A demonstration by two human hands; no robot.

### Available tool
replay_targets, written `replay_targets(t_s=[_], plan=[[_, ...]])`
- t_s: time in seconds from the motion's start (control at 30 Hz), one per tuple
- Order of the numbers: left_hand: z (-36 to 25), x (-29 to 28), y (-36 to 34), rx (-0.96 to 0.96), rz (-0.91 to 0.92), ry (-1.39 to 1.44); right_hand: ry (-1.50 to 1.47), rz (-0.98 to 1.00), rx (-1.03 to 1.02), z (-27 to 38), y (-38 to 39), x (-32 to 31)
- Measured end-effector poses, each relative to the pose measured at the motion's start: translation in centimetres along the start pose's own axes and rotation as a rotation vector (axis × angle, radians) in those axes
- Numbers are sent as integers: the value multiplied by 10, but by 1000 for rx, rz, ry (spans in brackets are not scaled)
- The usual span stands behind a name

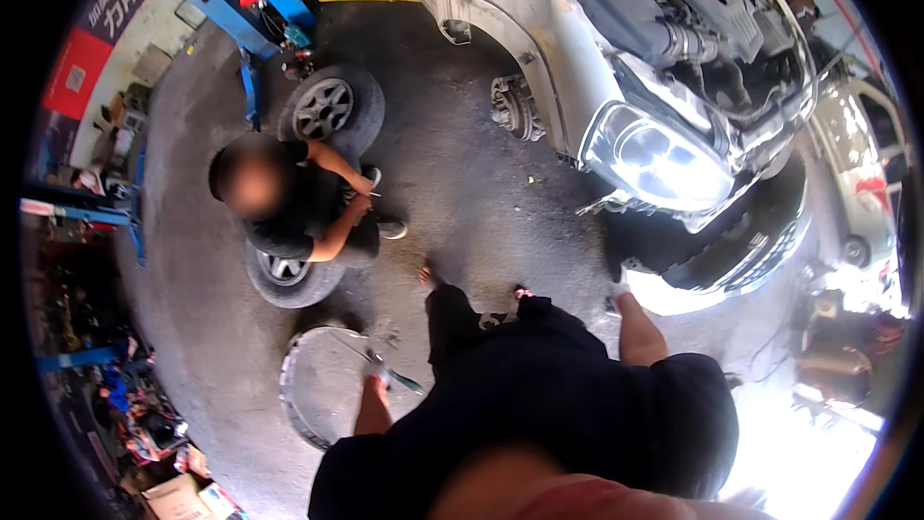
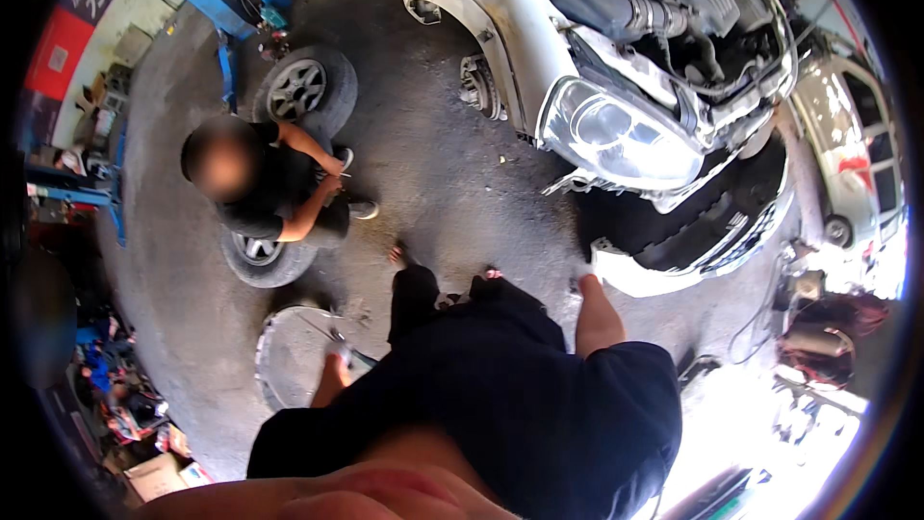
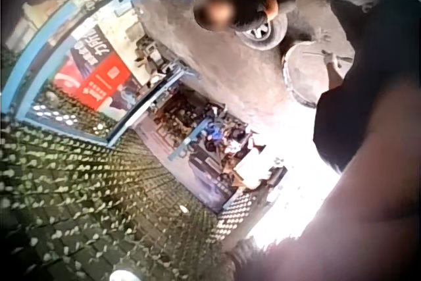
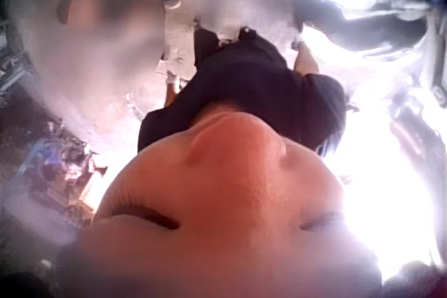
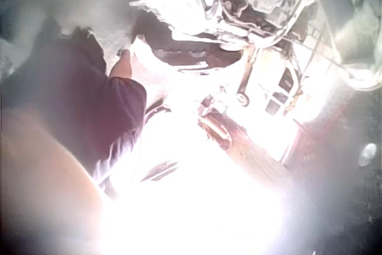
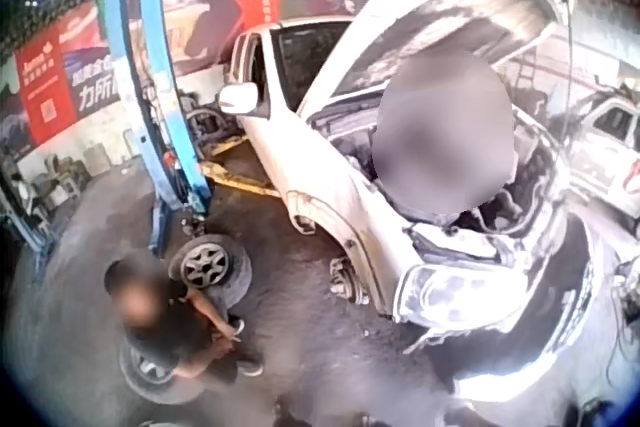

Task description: The person is working on the front bumper of a white car in a garage. They use a screwdriver to remove screws from the bumper area and then use a hammer to tap on the bumper. The person also picks up a tire and places it on the floor.

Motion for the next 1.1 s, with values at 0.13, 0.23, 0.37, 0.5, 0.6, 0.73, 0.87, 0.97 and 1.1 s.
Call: replay_targets(t_s=[0.13, 0.23, 0.37, 0.5, 0.6, 0.73, 0.87, 0.97, 1.1], plan=[[73, 54, 88, -134, 23, 194, -182, 317, 413, -43, 93, 47], [73, 70, 101, -154, 70, 320, -139, 270, 360, -69, 128, 38], [72, 69, 95, -195, 108, 482, -199, 182, 233, -60, 134, 22], [100, 28, 78, -313, 91, 610, 173, 355, 131, 26, 185, 42], [121, -1, 51, -394, 97, 650, 757, 483, -149, 114, 263, 35], [152, -28, 1, -471, 153, 649, 741, 359, -288, 212, 376, 3], [165, -85, -12, -352, 86, 634, 951, 256, -644, 275, 489, 9], [173, -110, -22, -296, 91, 565, 1088, 159, -863, 289, 613, -21], [188, -133, -36, -266, 109, 500, 1409, 173, -1011, 306, 720, -52]])
Point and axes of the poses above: each hand's wrist, its own y-axis away from the middle knuckle, its own x-axis out of the palm, z = x × y, the point moved 1 cm from there along -y, towards the middle knuckle, and after that the axes turned 15 degrees about y, right-handed, at the moved point
